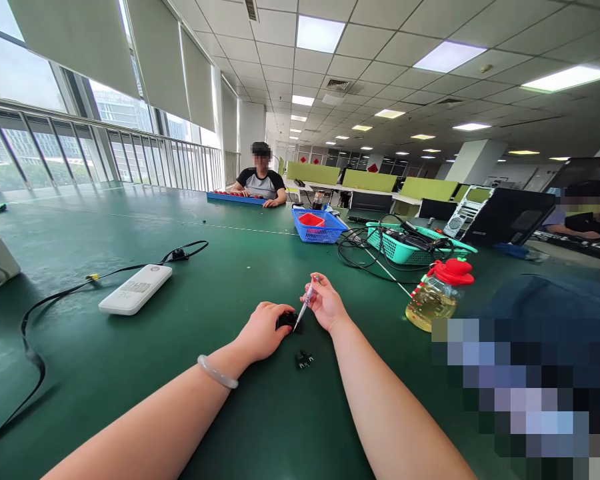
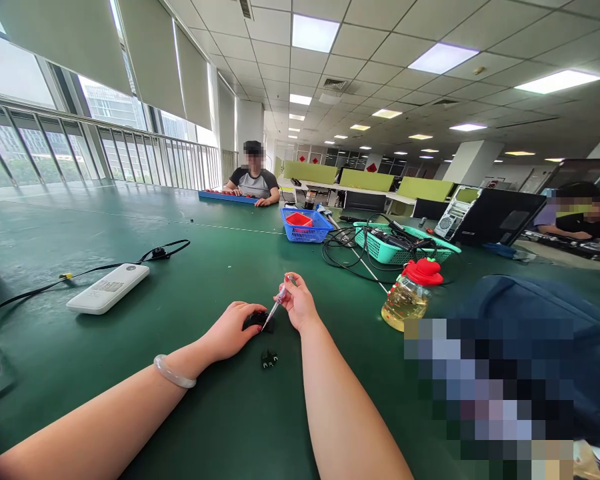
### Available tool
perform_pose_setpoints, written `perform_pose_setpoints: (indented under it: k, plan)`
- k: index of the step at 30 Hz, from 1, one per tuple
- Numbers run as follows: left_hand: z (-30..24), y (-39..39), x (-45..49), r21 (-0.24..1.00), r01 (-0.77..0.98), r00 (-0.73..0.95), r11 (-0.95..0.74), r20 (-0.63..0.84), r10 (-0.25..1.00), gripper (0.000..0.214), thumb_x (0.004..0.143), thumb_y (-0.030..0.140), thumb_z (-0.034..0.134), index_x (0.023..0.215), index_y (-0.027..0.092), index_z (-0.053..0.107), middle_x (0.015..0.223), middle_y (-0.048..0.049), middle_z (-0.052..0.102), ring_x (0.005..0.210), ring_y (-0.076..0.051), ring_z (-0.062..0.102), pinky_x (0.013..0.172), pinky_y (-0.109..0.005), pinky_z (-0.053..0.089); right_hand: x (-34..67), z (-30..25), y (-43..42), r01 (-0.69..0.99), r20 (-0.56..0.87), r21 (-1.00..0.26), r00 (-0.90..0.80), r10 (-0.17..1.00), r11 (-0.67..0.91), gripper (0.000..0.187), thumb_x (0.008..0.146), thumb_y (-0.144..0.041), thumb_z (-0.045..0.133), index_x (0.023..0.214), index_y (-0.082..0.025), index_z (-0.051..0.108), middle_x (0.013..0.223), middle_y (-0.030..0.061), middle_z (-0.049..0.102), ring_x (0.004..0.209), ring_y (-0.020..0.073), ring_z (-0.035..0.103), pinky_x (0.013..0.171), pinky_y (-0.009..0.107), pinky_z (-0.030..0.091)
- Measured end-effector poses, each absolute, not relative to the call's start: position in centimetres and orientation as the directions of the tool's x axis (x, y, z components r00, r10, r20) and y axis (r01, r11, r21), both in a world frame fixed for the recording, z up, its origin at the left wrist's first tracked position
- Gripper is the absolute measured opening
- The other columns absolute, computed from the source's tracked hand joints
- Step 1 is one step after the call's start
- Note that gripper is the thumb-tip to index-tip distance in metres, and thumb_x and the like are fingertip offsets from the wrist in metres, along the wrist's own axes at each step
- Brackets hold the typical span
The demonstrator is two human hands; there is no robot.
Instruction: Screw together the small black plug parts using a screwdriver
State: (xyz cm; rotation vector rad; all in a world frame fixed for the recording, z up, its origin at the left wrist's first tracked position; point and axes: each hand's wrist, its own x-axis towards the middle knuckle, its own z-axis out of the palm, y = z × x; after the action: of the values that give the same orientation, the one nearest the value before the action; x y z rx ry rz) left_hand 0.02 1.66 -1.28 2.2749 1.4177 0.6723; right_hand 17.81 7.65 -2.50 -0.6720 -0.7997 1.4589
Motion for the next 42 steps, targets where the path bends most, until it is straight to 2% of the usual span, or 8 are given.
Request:
perform_pose_setpoints:
  k: [9, 20, 24, 27, 33, 42]
  plan:
    - [-1.5, 2.0, 0.0, 0.546, 0.75, 0.31, -0.372, 0.207, 0.928, 0.039, 0.08, 0.016, 0.059, 0.118, 0.022, 0.063, 0.12, -0.0057, 0.067, 0.119, -0.027, 0.054, 0.106, -0.041, 0.041, 18.0, -2.3, 7.8, -0.642, 0.122, -0.758, 0.038, 0.992, 0.118, 0.033, 0.065, -0.028, 0.078, 0.092, -0.027, 0.059, 0.069, -0.0055, 0.059, 0.056, 0.0102, 0.055, 0.063, 0.029, 0.052]
    - [-1.6, 2.1, -0.1, 0.543, 0.748, 0.329, -0.382, 0.198, 0.924, 0.043, 0.077, 0.016, 0.063, 0.12, 0.021, 0.062, 0.119, -0.0069, 0.067, 0.119, -0.028, 0.054, 0.106, -0.041, 0.041, 18.0, -2.1, 7.7, -0.652, 0.21, -0.74, 0.008, 0.978, 0.165, 0.032, 0.064, -0.024, 0.078, 0.093, -0.028, 0.063, 0.071, -0.0052, 0.06, 0.059, 0.011, 0.055, 0.065, 0.029, 0.05]
    - [-1.4, 2.0, -0.1, 0.544, 0.749, 0.333, -0.378, 0.184, 0.925, 0.043, 0.077, 0.016, 0.064, 0.12, 0.02, 0.062, 0.119, -0.0073, 0.067, 0.119, -0.028, 0.053, 0.106, -0.041, 0.041, 17.7, -1.7, 7.5, -0.635, 0.253, -0.758, -0.071, 0.965, 0.152, 0.031, 0.065, -0.024, 0.079, 0.092, -0.027, 0.065, 0.068, -0.0056, 0.06, 0.059, 0.0108, 0.055, 0.067, 0.029, 0.051]
    - [-1.3, 2.0, -0.1, 0.544, 0.752, 0.331, -0.373, 0.178, 0.927, 0.044, 0.078, 0.014, 0.063, 0.121, 0.019, 0.062, 0.119, -0.0072, 0.067, 0.12, -0.027, 0.053, 0.106, -0.04, 0.04, 17.7, -1.5, 7.3, -0.638, 0.254, -0.766, -0.178, 0.951, 0.085, 0.034, 0.063, -0.027, 0.083, 0.094, -0.026, 0.067, 0.069, -0.0054, 0.06, 0.061, 0.0112, 0.056, 0.072, 0.032, 0.052]
    - [-1.6, 2.1, -0.1, 0.556, 0.746, 0.318, -0.367, 0.187, 0.929, 0.044, 0.076, 0.016, 0.065, 0.12, 0.02, 0.063, 0.119, -0.0074, 0.067, 0.12, -0.028, 0.053, 0.106, -0.041, 0.04, 17.7, -1.2, 6.9, -0.609, 0.27, -0.792, -0.405, 0.873, -0.037, 0.034, 0.057, -0.032, 0.09, 0.081, -0.023, 0.069, 0.069, -0.0051, 0.059, 0.064, 0.0118, 0.055, 0.081, 0.037, 0.051]
    - [-1.9, 2.3, -0.2, 0.572, 0.739, 0.313, -0.356, 0.176, 0.933, 0.052, 0.075, 0.018, 0.066, 0.127, 0.021, 0.059, 0.12, -0.0079, 0.066, 0.122, -0.028, 0.051, 0.107, -0.041, 0.038, 17.1, -0.7, 6.2, -0.544, 0.268, -0.835, -0.534, 0.802, -0.082, 0.029, 0.056, -0.03, 0.09, 0.074, -0.021, 0.07, 0.07, -0.0038, 0.06, 0.069, 0.0115, 0.054, 0.073, 0.029, 0.048]
